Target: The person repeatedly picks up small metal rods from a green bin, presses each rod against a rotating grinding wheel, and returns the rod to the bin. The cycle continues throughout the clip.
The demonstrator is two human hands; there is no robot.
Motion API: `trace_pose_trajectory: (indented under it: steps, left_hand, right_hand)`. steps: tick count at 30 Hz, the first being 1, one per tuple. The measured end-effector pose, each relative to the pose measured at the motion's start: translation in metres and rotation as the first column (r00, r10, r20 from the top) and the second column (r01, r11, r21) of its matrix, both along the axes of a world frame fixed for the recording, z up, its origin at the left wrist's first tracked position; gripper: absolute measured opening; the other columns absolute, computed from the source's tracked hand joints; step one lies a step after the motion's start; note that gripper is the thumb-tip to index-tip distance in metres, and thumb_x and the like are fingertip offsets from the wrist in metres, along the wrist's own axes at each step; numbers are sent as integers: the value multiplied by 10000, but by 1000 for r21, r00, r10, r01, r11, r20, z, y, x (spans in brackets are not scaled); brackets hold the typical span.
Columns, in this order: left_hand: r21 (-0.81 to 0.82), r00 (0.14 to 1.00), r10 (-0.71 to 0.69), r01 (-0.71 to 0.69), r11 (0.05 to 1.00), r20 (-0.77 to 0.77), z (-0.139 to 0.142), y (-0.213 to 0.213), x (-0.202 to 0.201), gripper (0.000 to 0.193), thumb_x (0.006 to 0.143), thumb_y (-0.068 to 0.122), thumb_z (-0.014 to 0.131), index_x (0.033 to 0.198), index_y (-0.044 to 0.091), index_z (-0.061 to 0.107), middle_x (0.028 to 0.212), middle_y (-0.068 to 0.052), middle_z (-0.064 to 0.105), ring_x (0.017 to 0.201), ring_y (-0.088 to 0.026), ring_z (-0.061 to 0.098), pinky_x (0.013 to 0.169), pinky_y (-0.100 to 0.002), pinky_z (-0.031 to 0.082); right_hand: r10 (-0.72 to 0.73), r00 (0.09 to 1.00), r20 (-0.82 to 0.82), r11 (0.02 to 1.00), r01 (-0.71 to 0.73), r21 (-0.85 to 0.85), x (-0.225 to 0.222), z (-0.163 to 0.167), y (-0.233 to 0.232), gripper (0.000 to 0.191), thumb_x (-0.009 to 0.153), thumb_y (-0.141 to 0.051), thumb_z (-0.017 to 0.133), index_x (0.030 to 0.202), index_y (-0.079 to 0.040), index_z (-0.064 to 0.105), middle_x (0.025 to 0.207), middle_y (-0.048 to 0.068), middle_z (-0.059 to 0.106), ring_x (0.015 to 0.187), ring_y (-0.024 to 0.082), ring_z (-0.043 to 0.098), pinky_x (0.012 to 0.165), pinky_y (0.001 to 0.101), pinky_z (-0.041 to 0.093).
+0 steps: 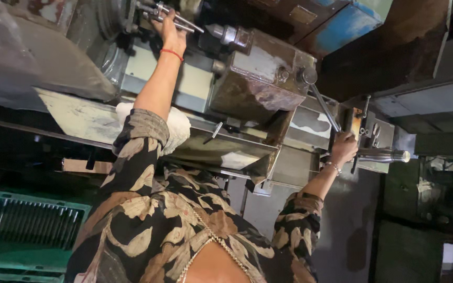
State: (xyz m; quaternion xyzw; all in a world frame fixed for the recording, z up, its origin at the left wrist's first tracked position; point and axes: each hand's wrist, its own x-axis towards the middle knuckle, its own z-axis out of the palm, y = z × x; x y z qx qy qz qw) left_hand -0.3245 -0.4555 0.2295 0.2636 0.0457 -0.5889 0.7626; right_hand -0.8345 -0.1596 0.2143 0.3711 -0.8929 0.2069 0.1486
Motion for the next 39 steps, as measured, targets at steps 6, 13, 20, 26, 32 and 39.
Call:
trace_pose_trajectory:
  steps: [6, 13, 20, 26, 32, 39]
  left_hand:
    - [15, 999, -15, 15, 1000, -32, 1, -1, -2, 576, 861, -24, 682, 1282, 273, 424, 1170, -19, 555, 1003, -250, 575, 846, -657, 486]
    - [2, 997, 20, -20, 1000, -68, 6, -5, -2, 581, 848, 33, 717, 1275, 308, 435, 1195, 2, 561, 1018, -255, 577, 842, -683, 498]
    - [-83, 996, -3, -5, 997, -89, 3, -2, -4, 536, 899, 33, 747, 1278, 260, 444, 1190, -24, 561, 1022, -272, 563, 895, -637, 505]
    - [-21, 998, 37, -38, 999, -46, 1, -21, -7, 394, 934, 87, 705, 1188, 231, 440, 1081, 7, 532, 915, -213, 530, 803, -536, 469]
    - [-278, 950, 173, -98, 956, 261, 24, -22, -22, 205, 1020, 166, 660, 1071, 185, 463, 925, 28, 490, 776, -143, 470, 698, -419, 410]
    - [-505, 873, 112, 166, 847, 475, 42, 90, -14, 253, 1120, 258, 607, 935, 132, 489, 744, 53, 441, 615, -60, 401, 575, -282, 341]
  right_hand:
    - [15, 998, 64, 1000, -16, 7, 5, -3, 9, 521, 1049, -421, 506, 870, 1, 752, 797, 282, 683, 768, 519, 657, 696, 615, 501]
    - [109, 991, 79, 993, -106, -44, 4, -11, 21, 554, 1083, -426, 435, 943, 11, 745, 821, 312, 668, 767, 533, 650, 708, 626, 490]
    - [-90, 988, 125, 994, 82, 70, 3, -20, 32, 488, 1053, -431, 460, 1060, -43, 755, 962, 301, 704, 906, 521, 651, 801, 620, 495]
    - [463, 875, -144, 852, -484, -200, 13, -28, 50, 464, 1080, -333, 616, 1289, 79, 573, 1043, 320, 637, 870, 482, 591, 734, 573, 465]
    - [418, 499, 759, 641, 430, -636, 130, -119, 128, 476, 1143, -333, 668, 888, 18, 474, 769, 21, 462, 718, 168, 388, 609, 369, 299]
    - [194, -12, 981, 607, 787, -111, 197, -147, 160, 362, 1068, -386, 633, 958, -46, 574, 810, 24, 552, 689, 177, 423, 578, 359, 330]
